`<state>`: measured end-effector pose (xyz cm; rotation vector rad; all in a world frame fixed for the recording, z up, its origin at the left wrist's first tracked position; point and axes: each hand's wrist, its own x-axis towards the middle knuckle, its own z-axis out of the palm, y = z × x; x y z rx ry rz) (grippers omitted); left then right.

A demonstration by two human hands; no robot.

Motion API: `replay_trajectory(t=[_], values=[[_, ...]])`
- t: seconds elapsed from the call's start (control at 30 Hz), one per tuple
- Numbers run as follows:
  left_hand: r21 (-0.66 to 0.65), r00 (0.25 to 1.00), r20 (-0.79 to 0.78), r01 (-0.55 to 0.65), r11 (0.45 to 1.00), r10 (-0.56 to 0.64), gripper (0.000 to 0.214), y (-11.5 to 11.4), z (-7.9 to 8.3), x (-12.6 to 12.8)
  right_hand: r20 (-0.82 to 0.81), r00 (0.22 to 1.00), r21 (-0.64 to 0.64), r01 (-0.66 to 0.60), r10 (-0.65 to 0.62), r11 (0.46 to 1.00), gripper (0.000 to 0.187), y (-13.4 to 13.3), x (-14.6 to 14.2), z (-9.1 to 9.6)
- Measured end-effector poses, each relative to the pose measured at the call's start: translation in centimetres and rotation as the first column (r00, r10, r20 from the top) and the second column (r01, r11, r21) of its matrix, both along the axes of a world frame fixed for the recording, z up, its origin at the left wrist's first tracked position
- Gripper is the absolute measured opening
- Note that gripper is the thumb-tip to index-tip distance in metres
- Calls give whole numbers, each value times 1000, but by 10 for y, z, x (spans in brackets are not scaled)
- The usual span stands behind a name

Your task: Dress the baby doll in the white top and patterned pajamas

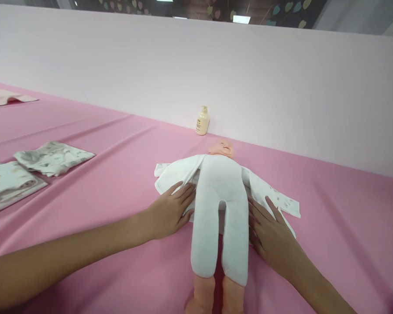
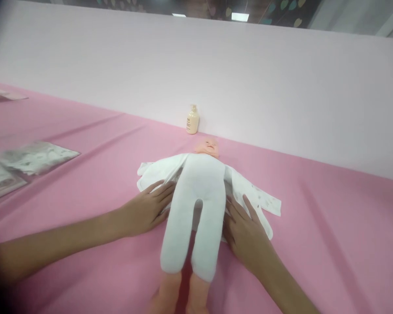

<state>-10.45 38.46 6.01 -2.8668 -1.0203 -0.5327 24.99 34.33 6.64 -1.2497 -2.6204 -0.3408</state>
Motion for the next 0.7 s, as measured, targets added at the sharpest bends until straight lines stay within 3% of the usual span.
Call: replay_trajectory(t=[0.1, 0.2, 0.27, 0.37, 0.43, 0.53, 0.7], values=[[-12, 1000, -18, -6, 1000, 6, 52, -1, 0, 2, -50, 996, -25, -70, 69, 997, 34, 1, -3, 3], [-52, 1000, 5, 30, 998, -30, 48, 2, 8, 0, -162, 984, -19, -72, 68, 997, 34, 4, 1, 8], [-62, 996, 87, 20, 998, -15, 46, 7, 14, -8, -248, 969, 15, 12, -7, 1000, 33, 6, 11, 11], [-39, 964, 229, -128, 991, 133, 39, 17, 17, -31, -346, 919, -10, 199, -190, 980, 40, 9, 35, 10], [-25, 943, 251, -219, 975, 218, 35, 24, 12, -49, -339, 901, -85, 255, -269, 963, 51, 9, 55, 5], [-48, 961, 170, -212, 976, 217, 32, 29, 2, -71, -262, 924, -188, 234, -279, 954, 63, 6, 77, -6], [-140, 971, 73, -216, 966, 227, 25, 27, 8, -80, -213, 931, -344, 213, -297, 914, 59, 0, 83, -12]])
